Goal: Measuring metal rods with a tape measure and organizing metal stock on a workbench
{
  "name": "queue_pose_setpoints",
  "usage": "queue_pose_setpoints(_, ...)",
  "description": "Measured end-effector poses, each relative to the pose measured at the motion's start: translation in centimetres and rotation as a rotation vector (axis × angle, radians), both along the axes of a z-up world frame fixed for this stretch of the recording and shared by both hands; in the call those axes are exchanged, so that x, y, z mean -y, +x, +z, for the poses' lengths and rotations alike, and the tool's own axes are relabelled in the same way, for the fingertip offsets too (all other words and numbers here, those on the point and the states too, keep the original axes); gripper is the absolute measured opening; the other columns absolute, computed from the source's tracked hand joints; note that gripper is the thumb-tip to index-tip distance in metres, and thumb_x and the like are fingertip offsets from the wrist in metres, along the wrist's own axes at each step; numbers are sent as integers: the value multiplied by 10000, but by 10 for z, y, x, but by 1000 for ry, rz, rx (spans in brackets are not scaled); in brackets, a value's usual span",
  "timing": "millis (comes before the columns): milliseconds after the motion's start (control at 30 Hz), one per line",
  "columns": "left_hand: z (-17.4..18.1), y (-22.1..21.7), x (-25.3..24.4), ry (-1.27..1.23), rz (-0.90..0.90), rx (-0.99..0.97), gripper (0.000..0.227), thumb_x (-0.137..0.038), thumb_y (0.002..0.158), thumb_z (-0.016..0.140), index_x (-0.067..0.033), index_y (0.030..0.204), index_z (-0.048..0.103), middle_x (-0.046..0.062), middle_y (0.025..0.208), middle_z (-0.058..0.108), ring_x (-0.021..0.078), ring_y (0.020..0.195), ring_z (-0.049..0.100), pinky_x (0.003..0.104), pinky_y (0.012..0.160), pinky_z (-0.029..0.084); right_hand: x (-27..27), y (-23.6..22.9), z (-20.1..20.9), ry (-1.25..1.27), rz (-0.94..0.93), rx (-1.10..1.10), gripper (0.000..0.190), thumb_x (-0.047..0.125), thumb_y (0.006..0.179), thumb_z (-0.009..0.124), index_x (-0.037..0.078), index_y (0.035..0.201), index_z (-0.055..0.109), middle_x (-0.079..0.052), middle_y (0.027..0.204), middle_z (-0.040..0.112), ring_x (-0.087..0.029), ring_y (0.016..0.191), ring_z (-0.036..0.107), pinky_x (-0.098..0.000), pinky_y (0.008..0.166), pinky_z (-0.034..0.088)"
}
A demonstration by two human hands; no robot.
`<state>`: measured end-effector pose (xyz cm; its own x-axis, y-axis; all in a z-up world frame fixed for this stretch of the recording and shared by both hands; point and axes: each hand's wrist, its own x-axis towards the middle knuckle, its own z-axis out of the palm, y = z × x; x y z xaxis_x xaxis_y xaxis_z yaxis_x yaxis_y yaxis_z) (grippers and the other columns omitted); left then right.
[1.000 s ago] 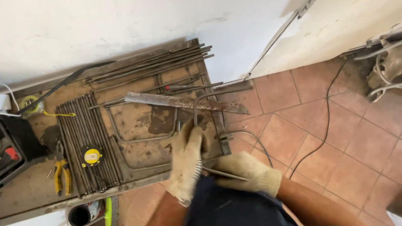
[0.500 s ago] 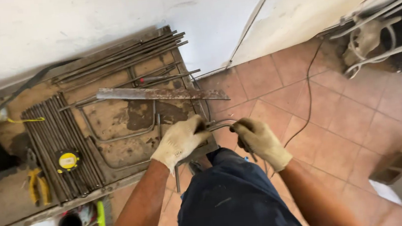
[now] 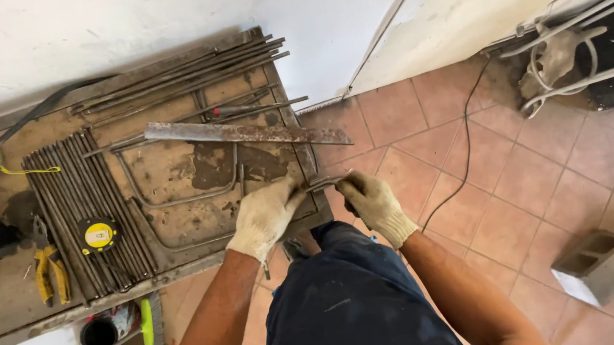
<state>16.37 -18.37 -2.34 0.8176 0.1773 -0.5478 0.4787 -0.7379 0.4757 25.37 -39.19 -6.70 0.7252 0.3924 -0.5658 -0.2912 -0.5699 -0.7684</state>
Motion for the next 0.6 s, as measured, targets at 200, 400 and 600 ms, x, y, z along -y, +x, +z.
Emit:
queue_pose_setpoints(200,-15,6,0,32,-73,64,324,-477,1004,508,-185,1040,644,120,961,755,327,1020,739,484,908,588,6,5,-2,-44,92,55,256,270,967,605,53,1039,722,-137,648,705,-231,553,680,-352,405,547)
queue_pose_setpoints(400,-23,13,-4,-16,-76,6,314,-495,1010,498,-232,1079,656,84,983,747,305,1021,740,453,902,592,-4,10,17,-228,267,158,311,369,967,578,154,1146,715,-104,860,784,-293,836,765,-456,741,614)
queue_pose_setpoints(600,-29,14,-4,-13,-108,12,315,-453,1005,523,-194,1111,669,122,972,743,338,1009,741,493,892,587,-24,69,22,-376,330,499,350,482,923,671,289,1214,692,-17,1101,754,-282,1067,707,-465,928,583)
